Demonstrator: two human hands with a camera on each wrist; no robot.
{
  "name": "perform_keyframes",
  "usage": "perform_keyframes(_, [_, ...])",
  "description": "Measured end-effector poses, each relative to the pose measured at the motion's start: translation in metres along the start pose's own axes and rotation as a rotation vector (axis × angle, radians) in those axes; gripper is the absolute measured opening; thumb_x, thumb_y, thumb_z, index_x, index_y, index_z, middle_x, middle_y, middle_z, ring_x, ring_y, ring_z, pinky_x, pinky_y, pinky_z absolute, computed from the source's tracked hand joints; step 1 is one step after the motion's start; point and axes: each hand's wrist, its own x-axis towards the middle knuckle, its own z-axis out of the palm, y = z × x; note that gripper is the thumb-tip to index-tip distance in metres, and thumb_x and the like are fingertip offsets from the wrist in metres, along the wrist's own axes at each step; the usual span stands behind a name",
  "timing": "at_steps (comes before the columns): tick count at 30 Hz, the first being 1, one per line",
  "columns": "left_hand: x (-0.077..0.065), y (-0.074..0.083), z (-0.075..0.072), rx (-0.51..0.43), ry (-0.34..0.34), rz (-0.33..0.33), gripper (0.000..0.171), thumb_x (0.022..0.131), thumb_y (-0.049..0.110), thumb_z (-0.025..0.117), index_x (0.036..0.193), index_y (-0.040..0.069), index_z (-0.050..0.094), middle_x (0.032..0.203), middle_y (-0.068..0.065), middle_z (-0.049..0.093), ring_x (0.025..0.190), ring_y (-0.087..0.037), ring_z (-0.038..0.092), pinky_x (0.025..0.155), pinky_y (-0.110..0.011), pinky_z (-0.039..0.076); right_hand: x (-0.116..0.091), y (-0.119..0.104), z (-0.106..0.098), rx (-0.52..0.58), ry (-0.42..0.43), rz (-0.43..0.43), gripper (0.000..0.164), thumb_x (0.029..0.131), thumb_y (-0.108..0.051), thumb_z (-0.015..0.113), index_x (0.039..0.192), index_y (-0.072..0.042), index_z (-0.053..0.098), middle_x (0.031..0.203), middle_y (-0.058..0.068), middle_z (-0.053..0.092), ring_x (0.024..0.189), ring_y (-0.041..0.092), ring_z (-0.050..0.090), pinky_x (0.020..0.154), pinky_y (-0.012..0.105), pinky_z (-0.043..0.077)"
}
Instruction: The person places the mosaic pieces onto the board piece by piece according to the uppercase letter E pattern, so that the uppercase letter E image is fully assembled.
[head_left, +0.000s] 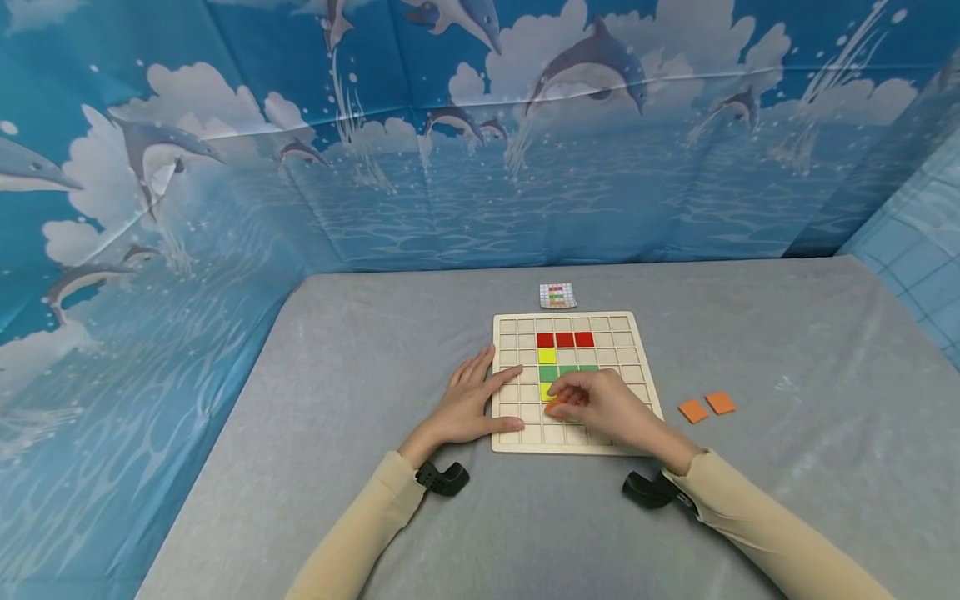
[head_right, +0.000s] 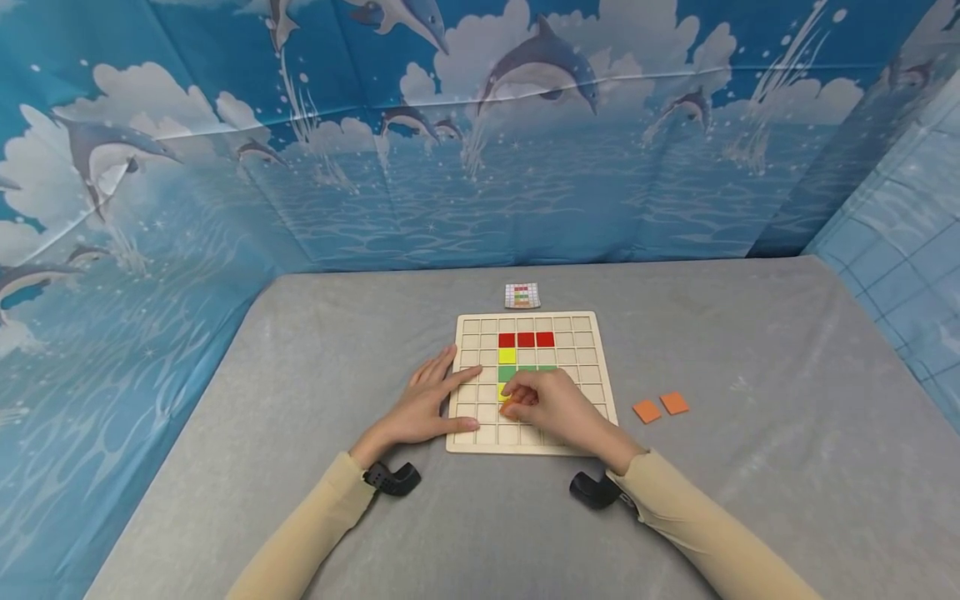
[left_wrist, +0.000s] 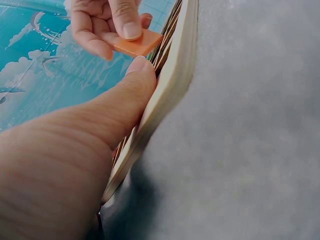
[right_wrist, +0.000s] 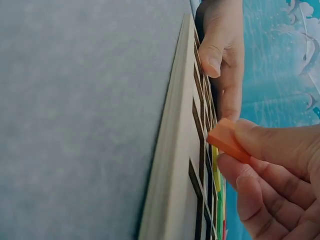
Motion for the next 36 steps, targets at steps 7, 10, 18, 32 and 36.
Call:
perform_keyframes(7, [0.000,-0.002,0.000,0.000,-0.002,0.001,0.080,0.084,0.056,0.064,0.151,0.029,0.028,0.158,-0.012,-0.002,0.143,-0.024,-0.005,0.111,-0.046,0.001,0.007,-0.002,0.003,0.001,-0.044,-0.013,0.011,0.078,-0.010,0.080,0.082,-0.015,0.070,0.071,-0.012,0.062,0.062,0.004,0.054,0.056,0.023,0.045])
perform_keyframes(10, [0.000,-0.002,-0.001,-0.001,0.000,0.003,0.080,0.084,0.056,0.064,0.151,0.029,0.029,0.158,-0.013,-0.002,0.143,-0.024,-0.005,0.111,-0.046,0.001,0.009,-0.002,0.004,-0.011,-0.060,0.002,0.010,0.079,-0.011,0.078,0.081,-0.016,0.071,0.070,-0.012,0.061,0.061,0.005,0.052,0.056,0.024,0.044])
perform_keyframes(18, [0.001,0.000,-0.001,-0.005,-0.011,-0.003,0.080,0.084,0.057,0.063,0.151,0.029,0.029,0.158,-0.012,-0.003,0.143,-0.023,-0.005,0.111,-0.045,0.000,0.006,0.000,0.005,-0.033,-0.055,0.043,0.010,0.078,-0.006,0.078,0.084,-0.013,0.074,0.076,-0.011,0.063,0.061,0.007,0.049,0.055,0.024,0.043])
perform_keyframes(32, [0.000,-0.001,0.001,0.007,-0.002,0.001,0.080,0.084,0.058,0.063,0.151,0.029,0.029,0.158,-0.012,-0.002,0.143,-0.024,-0.004,0.111,-0.047,0.002,-0.002,-0.002,0.008,-0.131,-0.003,0.054,0.009,0.073,-0.013,0.083,0.078,-0.017,0.077,0.077,-0.010,0.055,0.064,0.008,0.047,0.054,0.025,0.039])
perform_keyframes(36, [0.000,-0.001,0.001,0.005,-0.001,0.000,0.080,0.083,0.058,0.063,0.151,0.029,0.029,0.158,-0.012,-0.002,0.143,-0.024,-0.004,0.111,-0.046,0.001,-0.005,-0.002,0.005,-0.125,-0.020,0.054,0.009,0.075,-0.014,0.082,0.082,-0.016,0.078,0.078,-0.010,0.055,0.063,0.008,0.046,0.054,0.025,0.040])
